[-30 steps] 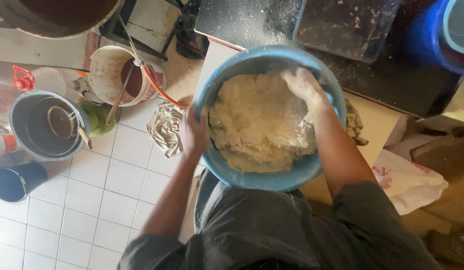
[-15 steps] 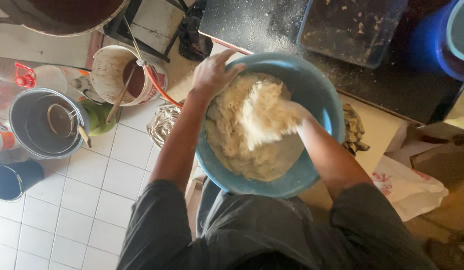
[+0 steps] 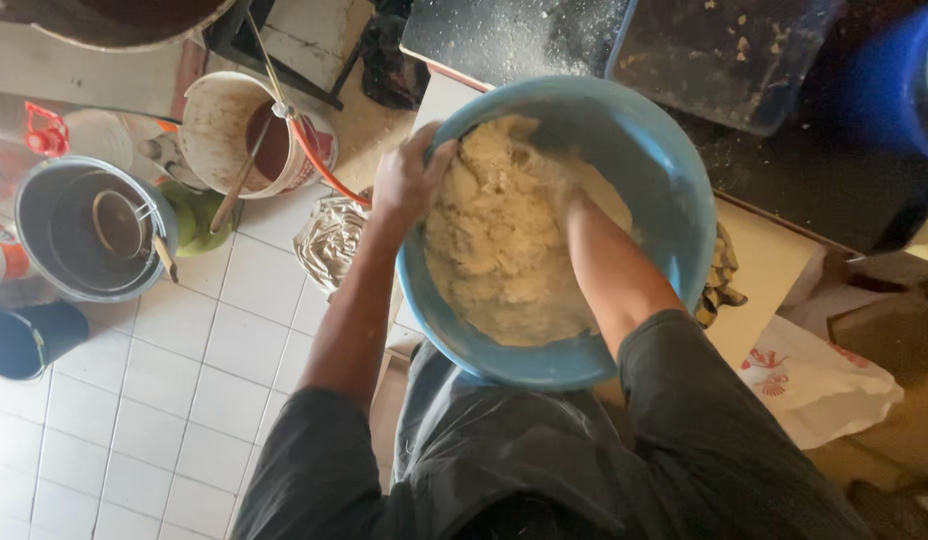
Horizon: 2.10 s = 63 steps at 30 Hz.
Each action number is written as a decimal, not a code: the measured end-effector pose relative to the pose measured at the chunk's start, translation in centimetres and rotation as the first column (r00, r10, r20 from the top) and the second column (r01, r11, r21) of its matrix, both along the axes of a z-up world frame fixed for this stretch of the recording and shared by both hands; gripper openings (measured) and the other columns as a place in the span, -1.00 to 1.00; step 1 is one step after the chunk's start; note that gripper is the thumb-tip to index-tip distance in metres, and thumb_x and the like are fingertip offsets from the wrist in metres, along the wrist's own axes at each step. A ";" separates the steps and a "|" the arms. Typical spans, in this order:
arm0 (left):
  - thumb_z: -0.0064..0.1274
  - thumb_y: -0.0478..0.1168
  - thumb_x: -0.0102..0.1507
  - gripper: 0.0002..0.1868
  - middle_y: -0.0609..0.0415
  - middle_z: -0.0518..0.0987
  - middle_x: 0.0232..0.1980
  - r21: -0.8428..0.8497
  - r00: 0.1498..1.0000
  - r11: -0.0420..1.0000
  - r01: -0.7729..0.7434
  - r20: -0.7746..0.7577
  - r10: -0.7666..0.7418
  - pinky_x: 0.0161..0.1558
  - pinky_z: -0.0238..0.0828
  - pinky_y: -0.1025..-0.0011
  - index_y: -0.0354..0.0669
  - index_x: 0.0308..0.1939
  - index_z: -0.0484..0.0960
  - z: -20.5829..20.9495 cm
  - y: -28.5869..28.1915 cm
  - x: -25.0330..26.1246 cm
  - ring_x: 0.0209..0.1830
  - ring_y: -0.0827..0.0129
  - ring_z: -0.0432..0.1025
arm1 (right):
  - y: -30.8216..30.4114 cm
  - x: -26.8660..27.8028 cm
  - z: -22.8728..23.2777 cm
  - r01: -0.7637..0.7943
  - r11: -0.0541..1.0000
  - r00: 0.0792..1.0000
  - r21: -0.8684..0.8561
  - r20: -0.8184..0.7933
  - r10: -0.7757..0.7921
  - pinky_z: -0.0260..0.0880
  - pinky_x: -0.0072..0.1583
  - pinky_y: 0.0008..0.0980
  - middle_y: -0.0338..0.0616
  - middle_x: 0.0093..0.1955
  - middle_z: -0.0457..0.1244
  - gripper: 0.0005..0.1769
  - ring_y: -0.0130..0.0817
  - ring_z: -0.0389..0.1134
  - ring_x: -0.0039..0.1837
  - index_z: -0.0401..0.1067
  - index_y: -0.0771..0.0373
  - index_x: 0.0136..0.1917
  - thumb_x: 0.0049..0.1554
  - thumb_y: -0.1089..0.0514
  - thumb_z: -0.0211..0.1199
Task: The person adds flour from a bag into a bowl and kneads the mixture by hand.
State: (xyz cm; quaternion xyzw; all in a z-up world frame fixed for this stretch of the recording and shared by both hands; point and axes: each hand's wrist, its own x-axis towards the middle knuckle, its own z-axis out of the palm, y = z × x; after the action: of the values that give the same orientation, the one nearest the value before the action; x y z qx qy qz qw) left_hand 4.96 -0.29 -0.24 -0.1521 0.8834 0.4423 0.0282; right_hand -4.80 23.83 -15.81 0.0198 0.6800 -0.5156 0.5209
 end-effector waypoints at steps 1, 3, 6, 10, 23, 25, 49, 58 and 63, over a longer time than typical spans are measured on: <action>0.10 0.03 0.37 -0.62 -0.19 0.69 -0.12 -0.014 0.989 0.995 0.098 -0.106 -0.099 -0.13 0.52 0.15 -0.05 0.17 0.63 -0.4 -0.1 -1.9 -0.14 -0.03 0.61 | 0.1 0.0 0.8 -0.009 1.000 1.000 -0.021 0.004 0.009 0.35 0.34 -0.15 -0.07 0.31 0.36 -0.48 -0.13 0.36 0.33 0.44 0.25 0.35 0.35 -0.15 0.03; 0.12 0.10 0.36 -0.56 -0.16 0.69 -0.04 -0.011 0.975 0.986 0.169 -0.146 -0.169 -0.07 0.55 0.19 -0.05 0.19 0.61 -0.9 0.1 -3.7 -0.08 0.02 0.63 | 1.8 1.8 2.9 -0.057 0.997 0.997 -0.051 0.047 0.059 0.35 0.34 -0.15 -0.07 0.31 0.36 -0.47 -0.13 0.36 0.33 0.44 0.25 0.35 0.35 -0.15 0.03; 0.11 0.13 0.34 -0.51 -0.16 0.68 0.02 -0.075 0.993 0.991 0.108 -0.041 -0.111 0.00 0.49 0.13 -0.04 0.22 0.60 -0.3 0.0 -2.2 -0.01 -0.02 0.59 | 5.9 2.7 6.8 -0.199 0.975 0.977 -0.104 0.063 0.206 0.35 0.34 -0.15 -0.07 0.31 0.36 -0.47 -0.13 0.36 0.33 0.44 0.26 0.35 0.35 -0.15 0.02; -0.01 0.08 0.36 -0.46 -0.20 0.60 0.16 -0.131 0.946 0.969 -0.208 0.224 0.234 0.05 0.44 0.08 -0.08 0.33 0.51 0.9 1.3 7.8 0.06 -0.11 0.54 | 9.1 0.3 8.4 -0.046 0.999 0.997 -0.018 -0.063 0.045 0.35 0.34 -0.15 -0.07 0.31 0.36 -0.47 -0.13 0.36 0.33 0.44 0.26 0.35 0.35 -0.15 0.02; 0.10 0.15 0.31 -0.54 -0.13 0.70 -0.07 -0.054 0.985 0.984 0.168 -0.037 -0.171 -0.12 0.52 0.16 0.04 0.18 0.62 -1.5 0.3 -4.9 -0.16 0.02 0.62 | -1.3 1.9 4.4 0.115 0.981 0.988 -0.157 0.117 -0.097 0.36 0.34 -0.15 -0.07 0.30 0.36 -0.46 -0.14 0.36 0.33 0.44 0.27 0.35 0.35 -0.16 0.02; 0.15 0.20 0.28 -0.49 -0.13 0.71 -0.12 -0.106 0.972 0.970 0.219 -0.059 -0.226 -0.11 0.53 0.15 0.04 0.18 0.64 -0.6 0.1 -5.5 -0.15 0.01 0.62 | 0.8 2.7 6.5 0.098 0.976 0.988 -0.194 0.135 -0.072 0.36 0.34 -0.15 -0.07 0.30 0.36 -0.46 -0.14 0.36 0.33 0.44 0.27 0.35 0.35 -0.16 0.02; 0.31 0.07 0.25 -0.36 -0.18 0.57 0.14 -0.311 0.968 0.948 0.067 -0.209 -0.137 0.01 0.46 0.11 -0.07 0.33 0.49 -1.7 2.5 -5.0 0.09 -0.06 0.48 | 3.3 7.2 8.2 0.481 0.834 0.864 -0.271 0.310 -0.397 0.37 0.34 -0.16 -0.07 0.29 0.36 -0.44 -0.14 0.36 0.33 0.44 0.29 0.36 0.36 -0.16 0.01; 0.14 0.25 0.25 0.03 -0.41 0.25 0.44 0.048 0.829 0.940 -0.337 0.488 0.272 0.38 0.10 0.01 -0.34 0.52 0.04 -0.9 10.7 11.7 0.43 -0.28 0.19 | 7.3 6.3 8.7 0.401 0.904 0.916 -0.147 0.077 -0.394 0.38 0.33 -0.16 -0.07 0.29 0.37 -0.43 -0.14 0.36 0.33 0.44 0.30 0.36 0.36 -0.17 0.00; 0.09 0.37 0.20 0.06 -0.32 0.31 0.46 0.123 0.711 0.887 -0.445 0.651 0.267 0.41 0.13 0.15 -0.33 0.50 0.17 -6.0 10.6 9.4 0.46 -0.10 0.23 | 11.0 5.9 6.5 0.455 0.865 0.884 0.210 0.015 -0.468 0.38 0.33 -0.16 -0.07 0.29 0.37 -0.43 -0.14 0.36 0.33 0.43 0.30 0.36 0.36 -0.17 0.00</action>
State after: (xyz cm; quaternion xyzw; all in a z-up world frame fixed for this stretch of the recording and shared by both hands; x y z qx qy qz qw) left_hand 14.33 10.27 -6.28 -0.4516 0.7089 0.4811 0.2491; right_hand 1.10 34.81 -9.32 0.2509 0.6866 -0.5531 0.3996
